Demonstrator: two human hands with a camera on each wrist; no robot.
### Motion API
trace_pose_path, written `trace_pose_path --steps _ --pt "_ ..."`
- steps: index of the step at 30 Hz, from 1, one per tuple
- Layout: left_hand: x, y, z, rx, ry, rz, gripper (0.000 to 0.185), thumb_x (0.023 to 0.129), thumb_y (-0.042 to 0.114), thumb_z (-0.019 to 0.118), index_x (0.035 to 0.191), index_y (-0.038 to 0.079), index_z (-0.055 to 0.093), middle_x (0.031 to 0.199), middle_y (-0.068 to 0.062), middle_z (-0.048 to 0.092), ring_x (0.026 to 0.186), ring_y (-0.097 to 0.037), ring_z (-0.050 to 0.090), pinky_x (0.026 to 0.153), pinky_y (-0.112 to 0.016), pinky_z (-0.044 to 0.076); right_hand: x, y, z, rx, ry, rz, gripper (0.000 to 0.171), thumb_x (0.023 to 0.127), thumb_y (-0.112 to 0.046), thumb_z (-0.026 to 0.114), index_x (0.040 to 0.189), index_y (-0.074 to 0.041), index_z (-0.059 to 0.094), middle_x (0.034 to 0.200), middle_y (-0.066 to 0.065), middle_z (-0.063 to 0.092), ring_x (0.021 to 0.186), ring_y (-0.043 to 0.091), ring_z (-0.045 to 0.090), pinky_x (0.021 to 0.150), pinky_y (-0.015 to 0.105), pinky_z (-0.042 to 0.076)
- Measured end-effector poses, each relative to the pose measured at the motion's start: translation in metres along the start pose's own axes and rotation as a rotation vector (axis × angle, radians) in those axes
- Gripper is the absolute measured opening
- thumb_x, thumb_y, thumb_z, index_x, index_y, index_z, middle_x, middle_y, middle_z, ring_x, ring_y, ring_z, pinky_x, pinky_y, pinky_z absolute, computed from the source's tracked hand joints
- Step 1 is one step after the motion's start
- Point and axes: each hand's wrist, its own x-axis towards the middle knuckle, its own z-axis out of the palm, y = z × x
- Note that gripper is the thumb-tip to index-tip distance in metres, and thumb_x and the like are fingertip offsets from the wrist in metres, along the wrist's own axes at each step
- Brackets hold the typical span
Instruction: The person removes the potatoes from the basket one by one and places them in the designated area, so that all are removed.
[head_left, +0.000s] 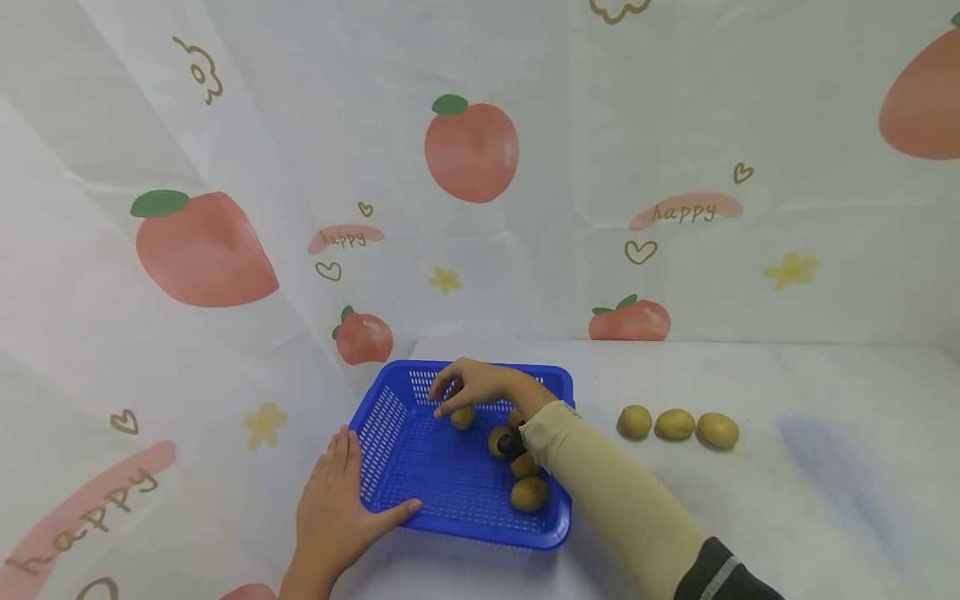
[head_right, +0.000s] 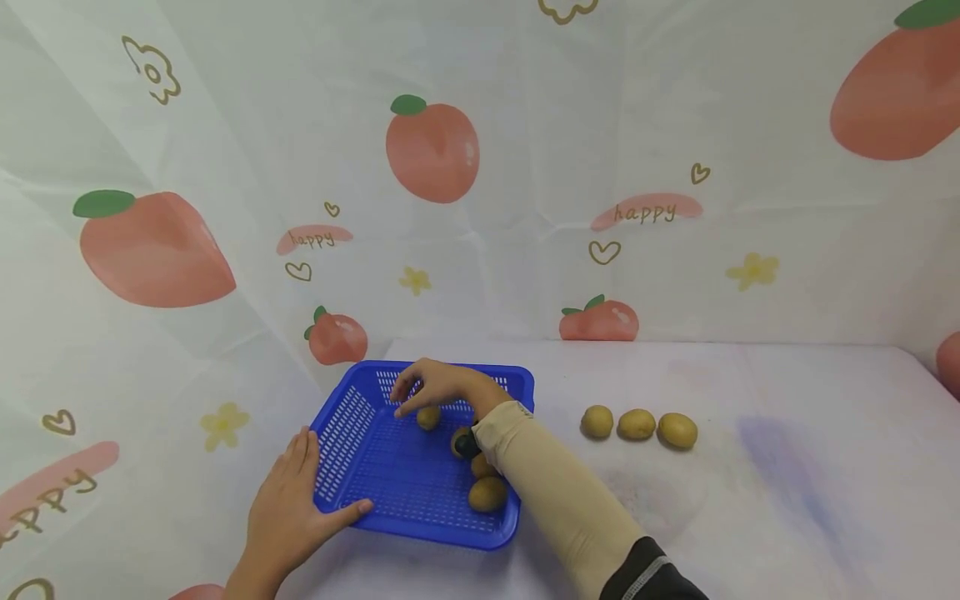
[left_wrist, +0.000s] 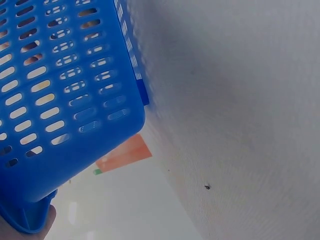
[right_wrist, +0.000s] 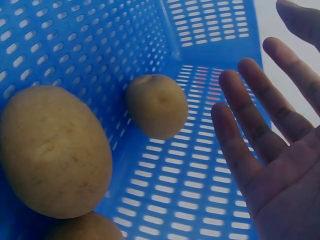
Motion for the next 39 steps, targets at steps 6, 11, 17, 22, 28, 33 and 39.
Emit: trace_pose_path --steps 6,11,17,22,28,33,39 --pt "0.0007 -0.0005 -0.0005 0.0 -0.005 0.001 0.145 0.072 0.092 0.066 0.163 -0.013 0.023 0.172 -0.032 0.022 0.159 -0.052 0.027 0.128 -0.067 0.026 0.0005 0.0016 0.0009 -0.009 0.0 0.02 0.029 0.095 -0.021 0.082 0.122 -0.011 0.076 0.133 0.018 0.072 0.121 0.025 0.071 0.099 0.028 0.059" --pt "0.0005 -0.0017 0.0008 0.0 0.006 0.006 0.145 0.072 0.092 0.067 0.162 -0.013 0.024 0.171 -0.032 0.024 0.158 -0.052 0.028 0.128 -0.067 0.027 0.0011 0.0019 0.001 -0.045 0.012 0.025 0.03 0.095 -0.024 0.083 0.121 -0.012 0.077 0.132 0.015 0.073 0.121 0.025 0.07 0.101 0.029 0.058" --pt "-0.0003 -0.0013 0.0006 0.002 0.008 0.004 0.145 0.072 0.093 0.066 0.162 -0.013 0.024 0.171 -0.032 0.024 0.158 -0.052 0.028 0.128 -0.067 0.027 0.0005 0.0023 0.0026 -0.057 0.005 0.053 0.034 0.094 -0.029 0.083 0.123 -0.013 0.076 0.135 0.013 0.072 0.131 0.032 0.065 0.111 0.038 0.054" --pt "-0.0001 -0.0009 0.0006 0.0 0.004 0.0 0.146 0.072 0.093 0.066 0.163 -0.013 0.023 0.171 -0.032 0.024 0.159 -0.052 0.028 0.128 -0.067 0.026 -0.001 0.0024 0.0048 -0.064 -0.038 0.089 0.045 0.093 -0.032 0.083 0.13 -0.007 0.074 0.138 0.015 0.07 0.132 0.033 0.063 0.112 0.041 0.053" --pt "-0.0005 -0.0014 0.0013 -0.004 0.01 0.007 0.146 0.072 0.093 0.067 0.162 -0.013 0.024 0.172 -0.032 0.023 0.159 -0.051 0.027 0.128 -0.067 0.027 -0.001 0.0044 0.0073 -0.098 -0.065 0.129 0.049 0.092 -0.035 0.084 0.132 -0.007 0.073 0.137 0.01 0.07 0.131 0.033 0.062 0.109 0.041 0.053" --pt "-0.0011 -0.0014 0.0021 -0.008 0.012 0.006 0.146 0.071 0.093 0.067 0.163 -0.012 0.024 0.171 -0.032 0.024 0.159 -0.051 0.027 0.128 -0.067 0.027 0.0003 0.0068 0.0083 -0.117 -0.071 0.155 0.049 0.091 -0.035 0.084 0.131 -0.009 0.074 0.137 0.009 0.071 0.131 0.03 0.064 0.109 0.04 0.054" --pt "-0.0002 -0.0019 0.0023 0.0 0.005 0.001 0.147 0.072 0.094 0.065 0.163 -0.013 0.023 0.172 -0.031 0.023 0.159 -0.05 0.027 0.128 -0.067 0.027 0.0001 0.0087 0.0067 -0.139 -0.077 0.141 0.047 0.091 -0.034 0.085 0.13 -0.008 0.075 0.134 0.008 0.073 0.121 0.017 0.067 0.108 0.035 0.055"
